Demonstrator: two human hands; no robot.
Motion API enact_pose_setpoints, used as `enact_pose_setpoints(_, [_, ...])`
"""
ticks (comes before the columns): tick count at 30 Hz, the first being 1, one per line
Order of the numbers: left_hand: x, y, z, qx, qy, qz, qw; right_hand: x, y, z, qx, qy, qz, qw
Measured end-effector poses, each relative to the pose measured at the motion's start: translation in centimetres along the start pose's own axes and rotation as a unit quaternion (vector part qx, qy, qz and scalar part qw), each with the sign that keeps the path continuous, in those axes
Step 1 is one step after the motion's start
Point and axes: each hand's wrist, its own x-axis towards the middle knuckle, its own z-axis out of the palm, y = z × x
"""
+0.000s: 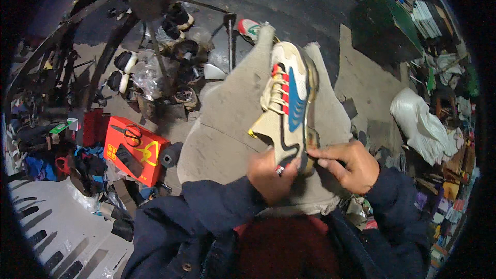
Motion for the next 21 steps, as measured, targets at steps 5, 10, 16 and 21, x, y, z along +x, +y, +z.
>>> enact_pose_setpoints(5, [-0.2,-0.8,1.0,-0.044,0.06,-0.034,0.997,1.5,-1.5,0.0,-0.016,0.011,0.024,1.0])
enact_pose_setpoints(10, [0.5,-0.8,0.5,-0.089,0.015,-0.082,0.993,2.7,-1.9,0.2,0.022,0.018,0.095,0.995])
enact_pose_setpoints(16, [0.2,-2.7,0.6,-0.103,-0.067,-0.102,0.987,3.2,-0.6,1.2,0.118,0.007,0.122,0.986])
enact_pose_setpoints(21, [0.5,-5.5,2.1,-0.126,-0.022,0.024,0.992,3.3,0.4,3.0,-0.037,0.082,-0.013,0.996])
